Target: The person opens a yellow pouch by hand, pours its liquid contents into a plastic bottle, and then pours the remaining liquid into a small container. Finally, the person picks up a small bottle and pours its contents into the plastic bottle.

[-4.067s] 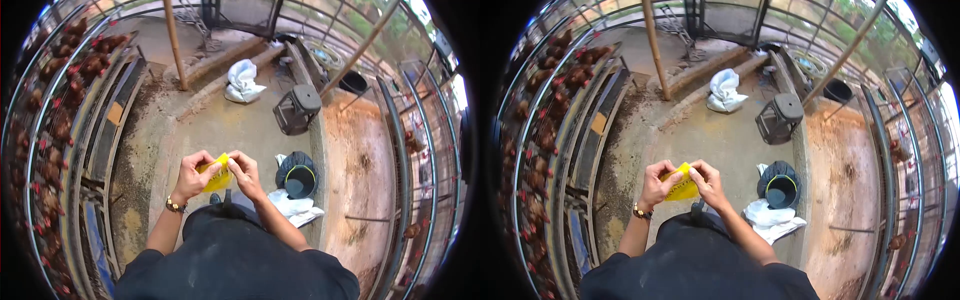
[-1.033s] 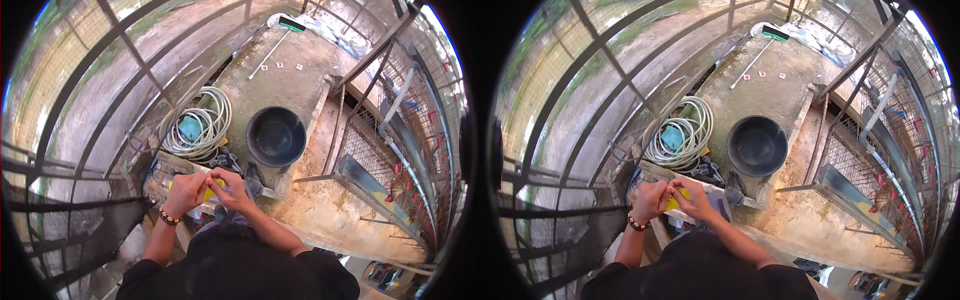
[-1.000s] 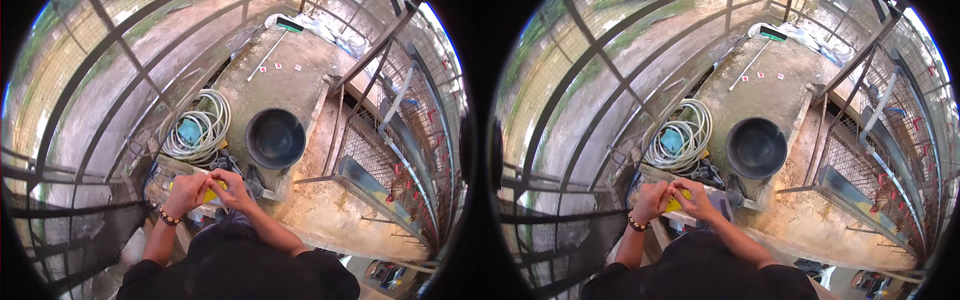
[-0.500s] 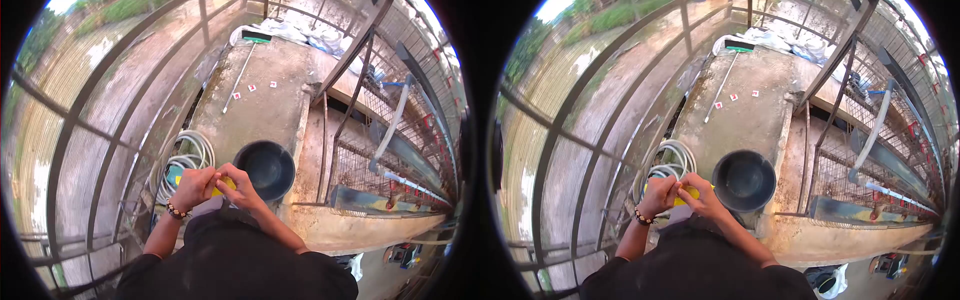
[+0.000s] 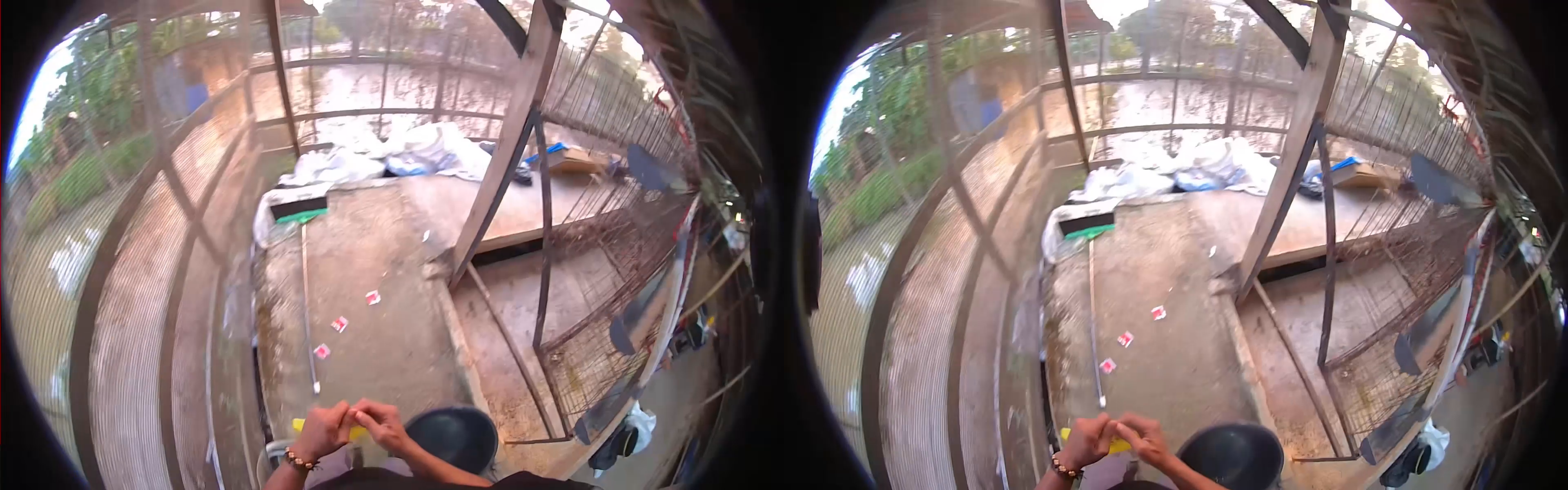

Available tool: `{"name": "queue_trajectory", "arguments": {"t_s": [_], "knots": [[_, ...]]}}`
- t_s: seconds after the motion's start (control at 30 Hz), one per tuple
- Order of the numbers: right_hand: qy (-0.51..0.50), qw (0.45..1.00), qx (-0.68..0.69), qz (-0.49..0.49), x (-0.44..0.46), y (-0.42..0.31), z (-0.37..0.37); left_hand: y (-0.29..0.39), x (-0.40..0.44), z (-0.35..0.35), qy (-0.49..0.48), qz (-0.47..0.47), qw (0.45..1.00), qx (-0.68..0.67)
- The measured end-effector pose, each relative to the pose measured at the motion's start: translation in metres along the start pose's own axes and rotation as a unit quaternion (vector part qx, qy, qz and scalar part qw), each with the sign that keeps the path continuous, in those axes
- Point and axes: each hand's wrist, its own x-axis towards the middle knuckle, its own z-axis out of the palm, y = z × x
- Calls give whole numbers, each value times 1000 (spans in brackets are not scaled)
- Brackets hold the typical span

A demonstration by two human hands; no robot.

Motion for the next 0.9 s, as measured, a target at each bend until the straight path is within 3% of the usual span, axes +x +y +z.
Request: {"name": "queue_trajectory", "arguments": {"t_s": [0.07, 0.27, 0.4, 0.43, 0.53, 0.6, 0.7, 0.9], "knots": [[13, 999, -27, -26, 62, -10, -1, -30, 61, -27, -29, 32, 999, 1], [174, 969, 166, -62, 235, -60, 4, -93, 236, -101, -70, 109, 991, 18], [102, 992, 30, -70, 358, -79, -37, -154, 352, -113, -74, 120, 990, -7], [92, 992, 71, -39, 385, -82, -48, -164, 379, -112, -78, 110, 991, -23], [69, 997, -30, 17, 460, -92, -93, -187, 461, -118, -67, 82, 993, -43], [84, 993, -76, 42, 498, -113, -113, -187, 513, -131, -123, 26, 985, -118], [71, 993, -91, 40, 557, -164, -138, -174, 592, -157, -133, 5, 977, -165], [146, 983, -111, -5, 685, -255, -184, -175, 755, -176, -105, 50, 973, -199]]}}
